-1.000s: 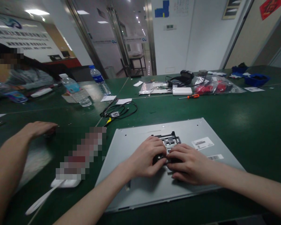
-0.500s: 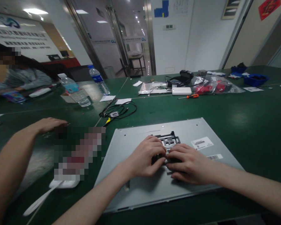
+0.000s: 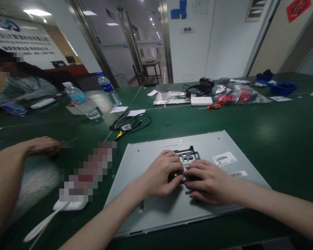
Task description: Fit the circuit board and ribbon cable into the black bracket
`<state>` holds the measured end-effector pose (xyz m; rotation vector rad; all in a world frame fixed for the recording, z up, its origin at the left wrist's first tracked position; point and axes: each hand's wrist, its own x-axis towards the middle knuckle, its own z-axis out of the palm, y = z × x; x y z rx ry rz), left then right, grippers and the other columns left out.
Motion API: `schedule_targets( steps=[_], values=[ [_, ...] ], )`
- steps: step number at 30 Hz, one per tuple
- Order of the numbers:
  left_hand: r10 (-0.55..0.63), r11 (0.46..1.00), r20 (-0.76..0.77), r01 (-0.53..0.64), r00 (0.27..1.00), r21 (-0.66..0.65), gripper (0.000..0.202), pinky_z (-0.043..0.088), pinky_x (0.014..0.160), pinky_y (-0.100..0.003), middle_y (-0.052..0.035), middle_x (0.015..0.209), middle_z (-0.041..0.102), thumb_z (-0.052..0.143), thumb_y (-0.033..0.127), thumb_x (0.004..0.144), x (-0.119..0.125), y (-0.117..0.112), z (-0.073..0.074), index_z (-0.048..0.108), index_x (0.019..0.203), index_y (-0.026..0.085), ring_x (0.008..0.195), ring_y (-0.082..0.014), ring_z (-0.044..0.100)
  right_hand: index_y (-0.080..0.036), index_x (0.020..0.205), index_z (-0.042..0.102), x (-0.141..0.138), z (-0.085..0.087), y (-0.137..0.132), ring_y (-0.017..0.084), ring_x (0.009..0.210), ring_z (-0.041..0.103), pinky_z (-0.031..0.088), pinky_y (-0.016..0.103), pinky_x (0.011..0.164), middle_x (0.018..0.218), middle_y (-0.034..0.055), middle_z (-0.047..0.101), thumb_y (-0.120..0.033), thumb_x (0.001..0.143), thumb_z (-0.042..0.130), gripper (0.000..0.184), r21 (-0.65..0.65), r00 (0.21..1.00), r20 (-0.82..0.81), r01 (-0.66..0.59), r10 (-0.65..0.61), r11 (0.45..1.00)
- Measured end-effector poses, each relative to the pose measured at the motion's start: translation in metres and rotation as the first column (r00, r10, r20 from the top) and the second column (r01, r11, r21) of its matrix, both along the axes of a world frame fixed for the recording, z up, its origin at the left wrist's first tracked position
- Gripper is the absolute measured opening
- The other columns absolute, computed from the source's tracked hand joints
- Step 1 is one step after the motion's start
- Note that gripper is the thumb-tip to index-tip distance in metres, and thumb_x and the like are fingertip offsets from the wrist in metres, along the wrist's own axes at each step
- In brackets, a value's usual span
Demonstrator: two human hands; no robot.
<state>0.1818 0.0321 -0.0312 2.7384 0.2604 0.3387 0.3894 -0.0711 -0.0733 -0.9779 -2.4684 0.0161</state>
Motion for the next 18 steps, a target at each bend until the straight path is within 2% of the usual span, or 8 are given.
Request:
schedule_targets(
  steps=[9, 18],
  values=[
    [0.002, 1.000, -0.008, -0.002, 1.000, -0.005, 0.012, 0.040, 0.096, -0.046, -0.0049, 0.087, 0.065, 0.052, 0.023, 0.085, 0.0005, -0.0019, 0.0003, 0.063, 0.089, 0.020, 0.089, -0.0227, 0.059, -0.020, 0.105, 0.068, 0.0003, -0.0007, -0.0004, 0.023, 0.109, 0.056, 0.045, 0.040, 0.097, 0.112, 0.0075, 0.066, -0.033, 0.097, 0.055, 0.021, 0.006, 1.000, 0.003, 0.000, 0.000, 1.000],
    [-0.026, 1.000, 0.033, 0.026, 0.999, -0.015, 0.016, 0.036, 0.108, -0.047, -0.0025, 0.091, 0.070, 0.053, 0.021, 0.086, 0.0009, 0.0012, -0.0006, 0.068, 0.092, 0.023, 0.102, -0.0219, 0.061, -0.020, 0.107, 0.068, 0.0021, -0.0002, 0.0008, 0.022, 0.109, 0.057, 0.045, 0.040, 0.097, 0.111, 0.0071, 0.067, -0.033, 0.096, 0.056, 0.021, 0.010, 1.000, 0.000, -0.008, 0.008, 1.000]
  ],
)
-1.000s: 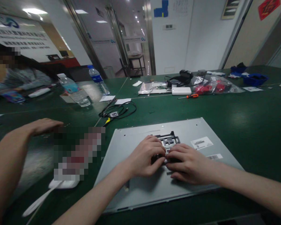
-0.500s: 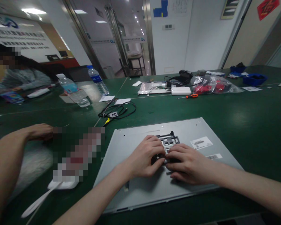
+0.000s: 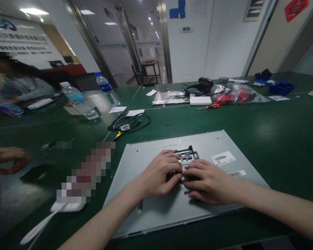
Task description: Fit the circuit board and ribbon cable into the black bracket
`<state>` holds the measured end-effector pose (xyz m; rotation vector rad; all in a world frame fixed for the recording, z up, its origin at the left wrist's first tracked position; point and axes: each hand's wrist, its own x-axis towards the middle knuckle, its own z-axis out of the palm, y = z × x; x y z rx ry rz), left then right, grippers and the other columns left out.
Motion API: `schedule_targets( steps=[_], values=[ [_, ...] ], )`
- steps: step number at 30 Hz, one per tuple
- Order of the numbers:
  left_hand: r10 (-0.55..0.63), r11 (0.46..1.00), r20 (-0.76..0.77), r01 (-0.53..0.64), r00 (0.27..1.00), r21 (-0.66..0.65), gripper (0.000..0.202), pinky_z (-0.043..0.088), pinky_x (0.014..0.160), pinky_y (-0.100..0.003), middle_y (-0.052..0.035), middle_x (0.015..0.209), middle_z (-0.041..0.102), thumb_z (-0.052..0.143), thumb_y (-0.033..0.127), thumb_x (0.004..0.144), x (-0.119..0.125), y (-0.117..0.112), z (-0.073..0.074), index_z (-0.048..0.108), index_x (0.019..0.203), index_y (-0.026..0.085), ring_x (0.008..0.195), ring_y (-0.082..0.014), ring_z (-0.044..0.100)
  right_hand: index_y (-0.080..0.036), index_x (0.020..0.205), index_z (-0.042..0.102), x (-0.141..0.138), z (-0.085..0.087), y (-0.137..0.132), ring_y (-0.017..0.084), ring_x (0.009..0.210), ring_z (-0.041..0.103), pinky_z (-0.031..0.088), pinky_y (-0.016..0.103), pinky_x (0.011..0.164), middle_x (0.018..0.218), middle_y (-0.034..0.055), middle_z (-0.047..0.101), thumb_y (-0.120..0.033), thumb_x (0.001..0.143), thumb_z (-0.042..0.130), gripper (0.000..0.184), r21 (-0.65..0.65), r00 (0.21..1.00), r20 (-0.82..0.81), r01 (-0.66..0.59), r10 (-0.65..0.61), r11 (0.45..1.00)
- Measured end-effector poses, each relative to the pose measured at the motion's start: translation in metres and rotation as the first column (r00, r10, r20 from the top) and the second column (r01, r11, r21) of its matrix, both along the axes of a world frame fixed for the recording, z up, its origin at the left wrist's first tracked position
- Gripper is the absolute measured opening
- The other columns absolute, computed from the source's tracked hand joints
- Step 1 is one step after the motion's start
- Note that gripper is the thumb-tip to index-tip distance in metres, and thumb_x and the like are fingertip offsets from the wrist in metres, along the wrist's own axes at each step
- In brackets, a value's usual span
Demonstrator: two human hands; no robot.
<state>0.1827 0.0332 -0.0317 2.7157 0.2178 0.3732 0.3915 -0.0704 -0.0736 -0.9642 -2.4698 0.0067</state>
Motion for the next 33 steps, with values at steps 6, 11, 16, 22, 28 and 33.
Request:
schedule_targets(
  steps=[6, 11, 16, 22, 28, 33],
  values=[
    [-0.020, 1.000, 0.027, 0.019, 0.999, 0.025, 0.017, 0.037, 0.105, -0.045, -0.0002, 0.095, 0.073, 0.055, 0.021, 0.087, -0.0016, 0.0033, -0.0042, 0.070, 0.095, 0.024, 0.102, -0.0216, 0.060, -0.020, 0.106, 0.067, 0.0002, 0.0001, 0.0004, 0.023, 0.111, 0.056, 0.044, 0.040, 0.100, 0.113, 0.0066, 0.066, -0.034, 0.098, 0.054, 0.022, -0.005, 1.000, 0.010, -0.003, 0.003, 1.000],
    [-0.017, 0.998, 0.035, 0.015, 0.999, 0.056, 0.019, 0.037, 0.103, -0.047, -0.0006, 0.097, 0.075, 0.057, 0.020, 0.086, -0.0025, 0.0051, -0.0045, 0.071, 0.099, 0.024, 0.102, -0.0232, 0.061, -0.019, 0.107, 0.067, -0.0005, 0.0010, -0.0003, 0.023, 0.111, 0.056, 0.044, 0.040, 0.100, 0.112, 0.0068, 0.067, -0.035, 0.097, 0.055, 0.022, -0.007, 1.000, 0.008, 0.000, 0.000, 1.000],
    [-0.023, 0.988, 0.012, 0.021, 1.000, 0.150, 0.019, 0.037, 0.102, -0.046, 0.0004, 0.095, 0.076, 0.055, 0.021, 0.087, -0.0025, 0.0045, -0.0009, 0.072, 0.096, 0.025, 0.104, -0.0227, 0.061, -0.020, 0.107, 0.066, -0.0007, 0.0004, -0.0003, 0.022, 0.111, 0.057, 0.044, 0.039, 0.099, 0.111, 0.0066, 0.067, -0.034, 0.097, 0.055, 0.021, -0.008, 1.000, 0.005, 0.001, -0.001, 1.000],
    [-0.010, 0.966, -0.022, 0.016, 1.000, 0.258, 0.019, 0.037, 0.105, -0.046, 0.0003, 0.096, 0.077, 0.053, 0.021, 0.091, -0.0017, 0.0009, 0.0006, 0.071, 0.097, 0.025, 0.106, -0.0230, 0.063, -0.020, 0.108, 0.066, -0.0004, -0.0012, 0.0002, 0.022, 0.112, 0.056, 0.044, 0.040, 0.098, 0.113, 0.0070, 0.067, -0.034, 0.096, 0.057, 0.021, -0.015, 1.000, 0.013, 0.004, -0.004, 1.000],
    [-0.008, 0.961, -0.033, 0.017, 0.999, 0.277, 0.019, 0.036, 0.105, -0.045, -0.0002, 0.097, 0.076, 0.053, 0.021, 0.092, -0.0018, -0.0001, -0.0015, 0.070, 0.099, 0.023, 0.107, -0.0237, 0.064, -0.021, 0.108, 0.067, 0.0003, -0.0026, 0.0004, 0.022, 0.111, 0.056, 0.044, 0.041, 0.098, 0.113, 0.0068, 0.067, -0.032, 0.095, 0.058, 0.020, -0.016, 1.000, 0.009, 0.000, 0.000, 1.000],
    [-0.014, 0.971, -0.017, 0.017, 1.000, 0.240, 0.019, 0.036, 0.105, -0.045, 0.0005, 0.103, 0.076, 0.053, 0.022, 0.092, -0.0023, 0.0012, -0.0038, 0.069, 0.103, 0.023, 0.111, -0.0236, 0.062, -0.019, 0.108, 0.067, -0.0002, 0.0011, -0.0007, 0.023, 0.113, 0.056, 0.044, 0.041, 0.099, 0.113, 0.0070, 0.067, -0.032, 0.097, 0.055, 0.021, -0.024, 1.000, -0.002, -0.005, 0.005, 1.000]
  ],
)
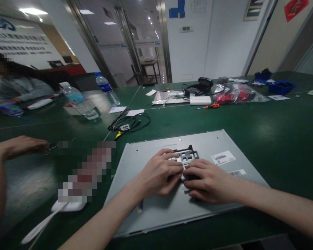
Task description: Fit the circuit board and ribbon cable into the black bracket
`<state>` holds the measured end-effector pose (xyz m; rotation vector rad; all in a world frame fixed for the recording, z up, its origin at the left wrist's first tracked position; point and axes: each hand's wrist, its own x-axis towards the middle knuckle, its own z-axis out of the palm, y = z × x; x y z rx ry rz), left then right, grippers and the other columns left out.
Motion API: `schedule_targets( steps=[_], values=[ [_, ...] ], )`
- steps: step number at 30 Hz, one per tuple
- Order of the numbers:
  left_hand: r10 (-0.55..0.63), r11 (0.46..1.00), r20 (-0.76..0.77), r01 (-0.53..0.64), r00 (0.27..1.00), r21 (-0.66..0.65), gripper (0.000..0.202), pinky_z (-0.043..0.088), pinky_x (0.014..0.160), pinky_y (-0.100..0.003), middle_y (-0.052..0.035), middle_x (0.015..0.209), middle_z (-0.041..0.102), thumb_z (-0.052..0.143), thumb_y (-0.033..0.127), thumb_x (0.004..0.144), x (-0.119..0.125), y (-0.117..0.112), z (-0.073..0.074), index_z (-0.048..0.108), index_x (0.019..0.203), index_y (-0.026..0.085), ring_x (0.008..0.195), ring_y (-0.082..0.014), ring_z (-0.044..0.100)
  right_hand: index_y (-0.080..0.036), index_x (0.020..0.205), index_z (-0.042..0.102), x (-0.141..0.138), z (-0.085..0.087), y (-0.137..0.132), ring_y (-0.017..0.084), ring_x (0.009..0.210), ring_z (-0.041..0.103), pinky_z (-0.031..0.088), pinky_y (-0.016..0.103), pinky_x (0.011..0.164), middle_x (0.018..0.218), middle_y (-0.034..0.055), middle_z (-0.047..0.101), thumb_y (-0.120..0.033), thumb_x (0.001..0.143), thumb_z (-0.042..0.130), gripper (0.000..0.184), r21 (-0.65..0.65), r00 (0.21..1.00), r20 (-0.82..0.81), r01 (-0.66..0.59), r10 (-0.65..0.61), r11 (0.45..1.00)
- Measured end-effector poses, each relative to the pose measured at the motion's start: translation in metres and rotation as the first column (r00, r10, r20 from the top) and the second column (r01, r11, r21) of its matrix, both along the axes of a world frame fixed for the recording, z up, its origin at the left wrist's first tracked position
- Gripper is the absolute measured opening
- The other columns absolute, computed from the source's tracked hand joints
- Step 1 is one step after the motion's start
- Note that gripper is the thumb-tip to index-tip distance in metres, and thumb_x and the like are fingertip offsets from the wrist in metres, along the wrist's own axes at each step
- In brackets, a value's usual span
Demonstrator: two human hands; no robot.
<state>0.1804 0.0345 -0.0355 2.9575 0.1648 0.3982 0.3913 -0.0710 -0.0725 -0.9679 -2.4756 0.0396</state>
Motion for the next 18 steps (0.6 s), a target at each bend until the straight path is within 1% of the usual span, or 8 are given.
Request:
schedule_targets(
  steps=[7, 13, 18],
  values=[
    [-0.003, 0.999, 0.008, 0.003, 1.000, -0.048, 0.020, 0.038, 0.102, -0.046, -0.0004, 0.105, 0.075, 0.054, 0.022, 0.090, 0.0010, -0.0005, 0.0020, 0.069, 0.103, 0.023, 0.111, -0.0249, 0.062, -0.019, 0.107, 0.068, -0.0006, 0.0017, -0.0001, 0.023, 0.112, 0.056, 0.045, 0.041, 0.098, 0.112, 0.0079, 0.067, -0.033, 0.096, 0.057, 0.021, 0.005, 1.000, -0.001, 0.005, -0.005, 1.000],
    [0.030, 0.995, -0.001, -0.030, 1.000, -0.096, 0.020, 0.042, 0.098, -0.045, -0.0014, 0.104, 0.074, 0.055, 0.021, 0.088, 0.0028, -0.0012, 0.0046, 0.070, 0.102, 0.024, 0.108, -0.0247, 0.061, -0.019, 0.108, 0.067, -0.0002, 0.0020, -0.0002, 0.022, 0.112, 0.056, 0.045, 0.041, 0.099, 0.112, 0.0075, 0.067, -0.031, 0.096, 0.057, 0.020, 0.003, 1.000, 0.004, 0.003, -0.003, 1.000],
    [0.039, 0.990, 0.001, -0.039, 0.999, -0.138, 0.022, 0.042, 0.099, -0.046, -0.0013, 0.104, 0.074, 0.055, 0.021, 0.089, 0.0025, 0.0011, 0.0025, 0.070, 0.104, 0.025, 0.108, -0.0238, 0.061, -0.019, 0.109, 0.067, 0.0000, 0.0023, -0.0003, 0.022, 0.114, 0.055, 0.044, 0.040, 0.101, 0.115, 0.0068, 0.066, -0.032, 0.097, 0.055, 0.021, 0.002, 1.000, 0.003, -0.003, 0.003, 1.000]
  ],
)
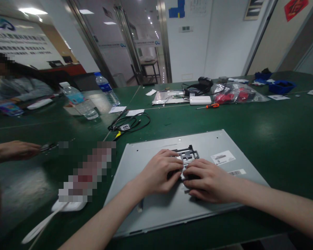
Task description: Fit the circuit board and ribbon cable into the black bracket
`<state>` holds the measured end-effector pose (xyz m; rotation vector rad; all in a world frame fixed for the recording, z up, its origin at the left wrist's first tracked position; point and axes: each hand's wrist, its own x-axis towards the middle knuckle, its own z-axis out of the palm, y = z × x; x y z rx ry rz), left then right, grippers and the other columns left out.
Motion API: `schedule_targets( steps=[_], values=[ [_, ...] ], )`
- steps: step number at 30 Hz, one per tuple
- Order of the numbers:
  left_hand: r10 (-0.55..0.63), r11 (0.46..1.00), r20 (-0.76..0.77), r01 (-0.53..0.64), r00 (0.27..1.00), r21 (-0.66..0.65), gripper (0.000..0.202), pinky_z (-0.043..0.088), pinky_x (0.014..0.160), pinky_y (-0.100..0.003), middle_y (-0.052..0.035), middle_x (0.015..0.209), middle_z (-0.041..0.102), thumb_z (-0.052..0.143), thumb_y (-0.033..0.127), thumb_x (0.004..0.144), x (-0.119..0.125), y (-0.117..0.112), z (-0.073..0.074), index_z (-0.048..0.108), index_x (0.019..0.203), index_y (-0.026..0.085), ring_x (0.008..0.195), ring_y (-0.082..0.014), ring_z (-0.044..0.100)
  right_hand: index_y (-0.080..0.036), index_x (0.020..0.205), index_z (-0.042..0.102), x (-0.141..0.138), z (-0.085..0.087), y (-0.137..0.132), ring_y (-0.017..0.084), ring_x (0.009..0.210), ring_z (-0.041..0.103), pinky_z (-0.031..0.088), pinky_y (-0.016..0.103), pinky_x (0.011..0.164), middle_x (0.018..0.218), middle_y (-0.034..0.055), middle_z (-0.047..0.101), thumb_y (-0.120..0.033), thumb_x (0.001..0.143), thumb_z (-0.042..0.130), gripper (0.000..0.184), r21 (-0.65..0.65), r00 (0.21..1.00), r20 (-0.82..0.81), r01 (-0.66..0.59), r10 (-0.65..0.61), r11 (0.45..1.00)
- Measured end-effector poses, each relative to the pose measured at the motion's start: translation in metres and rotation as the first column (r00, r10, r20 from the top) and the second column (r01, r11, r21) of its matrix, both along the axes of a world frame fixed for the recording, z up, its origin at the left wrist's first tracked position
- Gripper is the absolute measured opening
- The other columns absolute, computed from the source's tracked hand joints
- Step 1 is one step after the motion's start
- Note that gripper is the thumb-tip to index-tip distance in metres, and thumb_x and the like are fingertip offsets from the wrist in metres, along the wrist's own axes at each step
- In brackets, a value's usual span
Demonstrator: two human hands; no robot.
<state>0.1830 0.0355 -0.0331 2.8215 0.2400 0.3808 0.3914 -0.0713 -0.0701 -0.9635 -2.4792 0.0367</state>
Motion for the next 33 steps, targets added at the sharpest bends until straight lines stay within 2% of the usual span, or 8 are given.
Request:
schedule_targets(
  steps=[10, 17, 23, 29, 33],
  values=[
    [0.004, 1.000, -0.028, -0.003, 1.000, 0.020, 0.020, 0.042, 0.096, -0.044, -0.0015, 0.098, 0.076, 0.055, 0.020, 0.090, 0.0008, 0.0005, -0.0012, 0.072, 0.099, 0.025, 0.104, -0.0237, 0.063, -0.021, 0.108, 0.067, -0.0003, -0.0039, 0.0010, 0.021, 0.112, 0.056, 0.045, 0.040, 0.099, 0.113, 0.0058, 0.067, -0.031, 0.094, 0.060, 0.019, 0.009, 1.000, 0.002, 0.001, -0.001, 1.000],
    [-0.004, 1.000, -0.007, 0.004, 1.000, 0.021, 0.020, 0.044, 0.095, -0.044, -0.0019, 0.103, 0.075, 0.055, 0.021, 0.090, 0.0005, 0.0019, -0.0018, 0.072, 0.101, 0.024, 0.103, -0.0233, 0.063, -0.020, 0.106, 0.068, -0.0010, 0.0004, 0.0004, 0.022, 0.112, 0.057, 0.046, 0.041, 0.099, 0.113, 0.0066, 0.067, -0.031, 0.096, 0.057, 0.019, 0.017, 1.000, 0.005, -0.002, 0.002, 1.000],
    [0.056, 0.998, -0.031, -0.054, 0.998, 0.035, 0.018, 0.043, 0.095, -0.047, -0.0017, 0.106, 0.074, 0.059, 0.025, 0.088, 0.0027, -0.0039, -0.0006, 0.073, 0.100, 0.026, 0.101, -0.0243, 0.064, -0.020, 0.104, 0.070, -0.0007, -0.0009, 0.0006, 0.023, 0.112, 0.056, 0.046, 0.041, 0.097, 0.113, 0.0080, 0.067, -0.031, 0.095, 0.058, 0.018, 0.044, 1.000, 0.011, 0.008, -0.008, 0.999],
    [0.116, 0.992, 0.003, -0.116, 0.993, 0.042, 0.017, 0.043, 0.092, -0.045, 0.0004, 0.101, 0.076, 0.061, 0.025, 0.087, 0.0038, -0.0057, -0.0055, 0.074, 0.097, 0.027, 0.097, -0.0239, 0.064, -0.021, 0.105, 0.071, 0.0012, 0.0010, -0.0008, 0.024, 0.117, 0.054, 0.046, 0.043, 0.100, 0.121, 0.0088, 0.064, -0.033, 0.097, 0.056, 0.021, 0.002, 1.000, -0.001, 0.017, -0.017, 1.000],
    [0.169, 0.984, 0.023, -0.170, 0.985, 0.058, 0.017, 0.043, 0.091, -0.046, 0.0018, 0.099, 0.077, 0.063, 0.023, 0.085, 0.0042, -0.0066, -0.0086, 0.076, 0.094, 0.029, 0.096, -0.0249, 0.064, -0.020, 0.105, 0.073, 0.0019, 0.0031, -0.0027, 0.026, 0.120, 0.052, 0.046, 0.043, 0.101, 0.134, 0.0107, 0.057, -0.033, 0.096, 0.058, 0.022, -0.006, 0.999, -0.032, 0.032, -0.032, 0.999]
  ],
)
